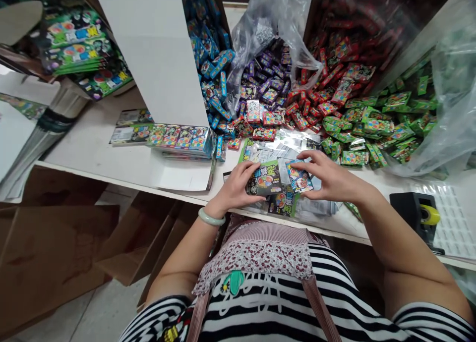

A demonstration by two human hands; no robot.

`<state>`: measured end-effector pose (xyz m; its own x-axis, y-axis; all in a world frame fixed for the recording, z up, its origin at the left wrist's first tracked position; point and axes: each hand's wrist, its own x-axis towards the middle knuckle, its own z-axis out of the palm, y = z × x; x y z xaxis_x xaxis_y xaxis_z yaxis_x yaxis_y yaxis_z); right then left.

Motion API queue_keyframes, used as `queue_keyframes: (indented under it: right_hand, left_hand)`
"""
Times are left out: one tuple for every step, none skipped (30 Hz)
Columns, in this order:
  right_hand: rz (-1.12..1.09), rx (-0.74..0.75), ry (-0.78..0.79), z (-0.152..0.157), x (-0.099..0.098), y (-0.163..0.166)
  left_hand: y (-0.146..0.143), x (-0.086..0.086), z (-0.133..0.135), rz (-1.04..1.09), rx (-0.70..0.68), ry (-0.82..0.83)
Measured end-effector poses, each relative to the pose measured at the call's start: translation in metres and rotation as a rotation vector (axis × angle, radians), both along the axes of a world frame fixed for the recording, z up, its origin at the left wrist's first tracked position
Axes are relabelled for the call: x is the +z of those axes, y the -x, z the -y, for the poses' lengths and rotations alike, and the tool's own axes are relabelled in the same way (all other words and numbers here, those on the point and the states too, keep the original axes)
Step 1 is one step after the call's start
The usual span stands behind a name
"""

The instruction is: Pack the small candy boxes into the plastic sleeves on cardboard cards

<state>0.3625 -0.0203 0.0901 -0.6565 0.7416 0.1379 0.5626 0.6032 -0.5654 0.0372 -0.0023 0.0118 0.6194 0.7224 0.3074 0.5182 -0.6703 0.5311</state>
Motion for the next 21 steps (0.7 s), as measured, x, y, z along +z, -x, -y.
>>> queue_keyframes:
  right_hand:
    - [-0.019, -0.013, -0.023, 0.001, 0.005, -0.001]
    - [-0.044, -0.024, -0.041, 0.002, 0.010, -0.003]
    - [-0.067, -0.029, -0.050, 0.003, 0.014, -0.003]
    - [-0.081, -0.024, -0.048, 0.004, 0.017, -0.003]
    - [-0.082, -0.007, -0.038, 0.005, 0.019, -0.003]
    - [-0.072, 0.017, -0.022, 0.004, 0.019, -0.001]
    - [-0.056, 0.040, -0.007, 0.004, 0.017, 0.001]
    - [-0.036, 0.052, 0.002, 0.002, 0.014, 0.003]
    - [-0.017, 0.048, 0.001, 0.001, 0.011, 0.005]
    - [0.005, 0.032, -0.009, -0.001, 0.007, 0.006]
    - [0.027, 0.010, -0.025, -0.003, 0.003, 0.007]
    - [0.048, -0.011, -0.042, -0.004, 0.000, 0.007]
    - [0.067, -0.024, -0.058, -0.004, -0.001, 0.006]
    - [0.083, -0.024, -0.070, -0.004, -0.002, 0.006]
    - [0.097, -0.016, -0.080, -0.004, -0.002, 0.006]
    - [0.110, -0.004, -0.087, -0.002, -0.002, 0.006]
    - [0.124, 0.006, -0.094, -0.001, -0.001, 0.007]
    - [0.138, 0.013, -0.102, 0.000, 0.000, 0.007]
    - [0.151, 0.018, -0.107, 0.001, 0.001, 0.007]
    - [0.159, 0.020, -0.107, 0.001, 0.001, 0.007]
    - [0.159, 0.023, -0.100, 0.001, 0.002, 0.007]
  left_hand:
    - [0.000, 0.000, -0.001, -0.004, 0.010, 0.002]
    - [-0.001, 0.000, -0.001, -0.012, 0.021, 0.005]
    - [-0.001, 0.001, -0.001, -0.022, 0.028, 0.006]
    - [-0.001, 0.001, 0.000, -0.029, 0.031, 0.006]
    - [-0.002, 0.002, 0.000, -0.034, 0.028, 0.005]
    - [-0.004, 0.003, 0.001, -0.035, 0.021, 0.001]
    - [-0.005, 0.004, 0.002, -0.033, 0.012, -0.008]
    - [-0.007, 0.005, 0.002, -0.029, 0.002, -0.021]
    - [-0.008, 0.006, 0.003, -0.023, -0.007, -0.037]
    - [-0.009, 0.007, 0.003, -0.019, -0.019, -0.051]
    - [-0.010, 0.007, 0.003, -0.016, -0.031, -0.062]
    - [-0.010, 0.007, 0.003, -0.014, -0.043, -0.067]
    - [-0.010, 0.007, 0.004, -0.013, -0.054, -0.064]
    - [-0.010, 0.007, 0.004, -0.012, -0.060, -0.055]
    - [-0.010, 0.007, 0.004, -0.011, -0.062, -0.045]
    - [-0.010, 0.006, 0.005, -0.010, -0.060, -0.037]
    - [-0.010, 0.006, 0.005, -0.011, -0.059, -0.033]
    - [-0.011, 0.005, 0.005, -0.014, -0.060, -0.034]
    - [-0.012, 0.005, 0.005, -0.018, -0.065, -0.035]
    - [-0.013, 0.005, 0.006, -0.025, -0.072, -0.033]
    - [-0.014, 0.005, 0.006, -0.032, -0.079, -0.027]
